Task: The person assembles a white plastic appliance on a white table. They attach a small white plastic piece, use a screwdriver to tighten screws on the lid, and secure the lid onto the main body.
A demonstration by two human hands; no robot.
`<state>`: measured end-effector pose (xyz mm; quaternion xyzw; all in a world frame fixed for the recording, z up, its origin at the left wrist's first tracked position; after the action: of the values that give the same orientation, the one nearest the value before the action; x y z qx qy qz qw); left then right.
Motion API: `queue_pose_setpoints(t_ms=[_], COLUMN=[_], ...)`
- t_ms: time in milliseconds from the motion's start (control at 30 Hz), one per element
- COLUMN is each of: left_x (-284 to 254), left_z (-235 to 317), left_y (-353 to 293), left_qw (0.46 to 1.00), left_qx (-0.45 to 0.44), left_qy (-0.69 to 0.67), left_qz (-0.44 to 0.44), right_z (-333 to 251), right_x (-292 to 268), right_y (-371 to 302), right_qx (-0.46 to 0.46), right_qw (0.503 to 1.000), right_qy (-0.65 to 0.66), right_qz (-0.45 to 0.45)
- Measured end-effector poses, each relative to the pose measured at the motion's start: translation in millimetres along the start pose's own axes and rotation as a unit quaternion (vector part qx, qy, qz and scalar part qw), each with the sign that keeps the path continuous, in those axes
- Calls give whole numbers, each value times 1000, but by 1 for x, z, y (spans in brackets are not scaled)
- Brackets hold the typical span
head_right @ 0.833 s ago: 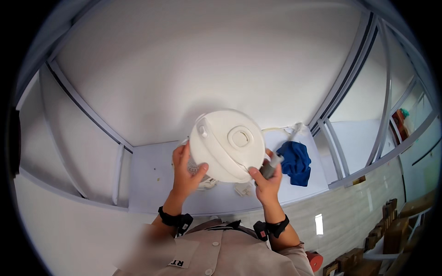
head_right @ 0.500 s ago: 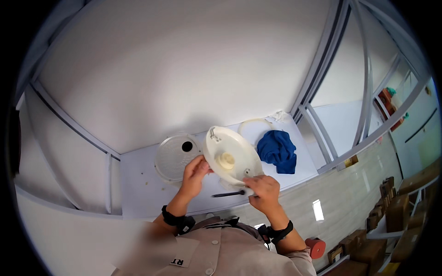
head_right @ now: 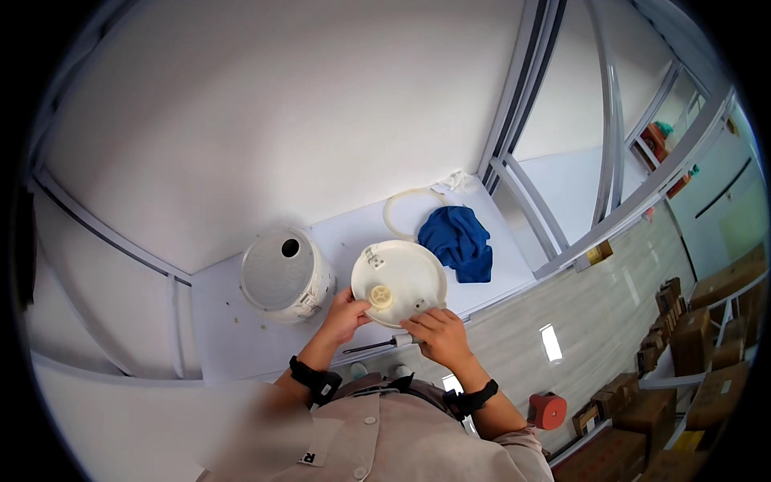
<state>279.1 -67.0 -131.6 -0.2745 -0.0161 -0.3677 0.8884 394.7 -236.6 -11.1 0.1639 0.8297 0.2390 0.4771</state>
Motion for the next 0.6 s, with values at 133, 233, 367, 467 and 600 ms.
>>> queue_pose_setpoints(t_ms=[133, 233, 367, 467, 600], left_x=[-11, -23, -30, -40, -53], left_z=[-11, -19, -17, -27, -39], left_y=[6, 6, -10, -18, -38], left_qw=[999, 997, 996, 995, 993], left_qx=[14, 22, 29, 43, 46], left_qy=[-2, -10, 3, 44, 78], left_qz=[47, 78, 90, 81, 76], right_z=[18, 51, 110, 119, 114], right_x=[-10, -9, 24, 42, 56], right_y=[-17, -42, -89, -96, -80], right_qx=[26, 136, 323, 346, 373], right_qw=[997, 975, 920, 919, 917], right_qy=[32, 96, 122, 122, 108], right_qz=[61, 150, 184, 142, 93])
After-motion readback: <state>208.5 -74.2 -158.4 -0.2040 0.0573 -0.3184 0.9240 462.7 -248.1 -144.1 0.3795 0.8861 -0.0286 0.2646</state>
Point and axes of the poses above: each hand's wrist, its own y-axis towards the middle knuckle, its own x-axis out of the palm, z = x × y, the point moved 9 cm from there along y, towards the middle knuckle, and after that the axes turned 10 degrees about y, right-handed, at the moved point
